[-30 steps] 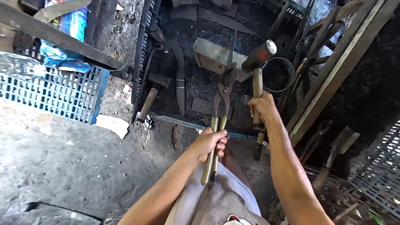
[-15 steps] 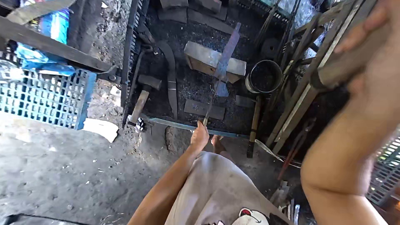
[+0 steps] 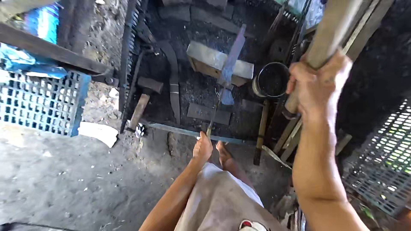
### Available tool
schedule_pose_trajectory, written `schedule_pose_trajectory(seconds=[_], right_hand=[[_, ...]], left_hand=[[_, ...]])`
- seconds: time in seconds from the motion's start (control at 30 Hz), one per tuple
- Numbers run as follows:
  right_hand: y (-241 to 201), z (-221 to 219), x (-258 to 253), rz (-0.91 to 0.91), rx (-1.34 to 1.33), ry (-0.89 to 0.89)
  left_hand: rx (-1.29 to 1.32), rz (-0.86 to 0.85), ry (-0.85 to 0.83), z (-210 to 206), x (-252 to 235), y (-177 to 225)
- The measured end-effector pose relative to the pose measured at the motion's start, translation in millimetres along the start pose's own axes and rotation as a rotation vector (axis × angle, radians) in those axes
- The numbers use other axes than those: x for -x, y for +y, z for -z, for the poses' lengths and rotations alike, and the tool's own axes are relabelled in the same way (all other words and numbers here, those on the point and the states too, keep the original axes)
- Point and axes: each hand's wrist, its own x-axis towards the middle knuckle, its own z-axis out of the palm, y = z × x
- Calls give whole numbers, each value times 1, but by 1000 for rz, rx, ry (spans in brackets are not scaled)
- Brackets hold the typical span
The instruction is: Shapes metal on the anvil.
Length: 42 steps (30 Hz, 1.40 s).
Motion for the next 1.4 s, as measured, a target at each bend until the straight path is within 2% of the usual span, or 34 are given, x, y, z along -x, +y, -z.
schedule_pose_trajectory(seconds=[0.07,0.13,0.17,0.2,0.27,0.33,0.37,0.43,0.5,0.57,0.63,0.7,0.77,0.83,0.9,0.97,1.0,1.07,1.13,1.23,1.33,1.4], right_hand=[[-2,3,-6,108,35,90],[22,-24,-12,165,26,143],[43,-46,-7,131,42,133],[70,-71,2,46,69,85],[132,-122,21,-240,116,-103],[166,-141,35,-471,103,-263],[154,-131,38,-488,98,-281],[96,-89,21,-328,113,-251],[46,-37,32,-201,138,-216],[2,-6,16,-15,132,-122],[-18,10,13,118,129,-14],[-15,0,0,225,62,92],[17,-30,0,207,17,129],[77,-78,9,15,64,42],[145,-129,20,-315,118,-154],[172,-147,31,-529,88,-268],[157,-138,31,-526,41,-257],[105,-101,17,-371,-3,-219],[65,-52,33,-268,41,-195],[11,-9,9,-8,99,-79],[-4,-7,0,168,62,66],[19,-34,-1,186,35,111]], left_hand=[[-13,6,-12,-6,6,-3],[10,-2,19,-9,4,-3],[19,-3,21,-10,5,-3],[22,-3,20,-10,5,-2],[26,14,28,-10,6,-1],[17,26,27,-11,17,-4],[32,14,33,-11,20,-7],[68,-7,43,-2,15,-1],[60,-2,0,-14,30,-15],[59,9,11,-10,17,-7],[32,28,14,-17,22,-9],[37,32,15,-14,21,-5],[63,25,25,-16,23,-7],[75,37,9,-16,19,-6],[70,33,20,-20,15,-9],[62,17,38,-27,21,-20],[67,-1,48,-25,20,-20],[62,5,22,-18,16,-13],[42,26,-18,-27,33,-24],[55,36,16,-22,28,-18],[33,43,18,-21,31,-18],[33,43,12,-22,32,-20]])
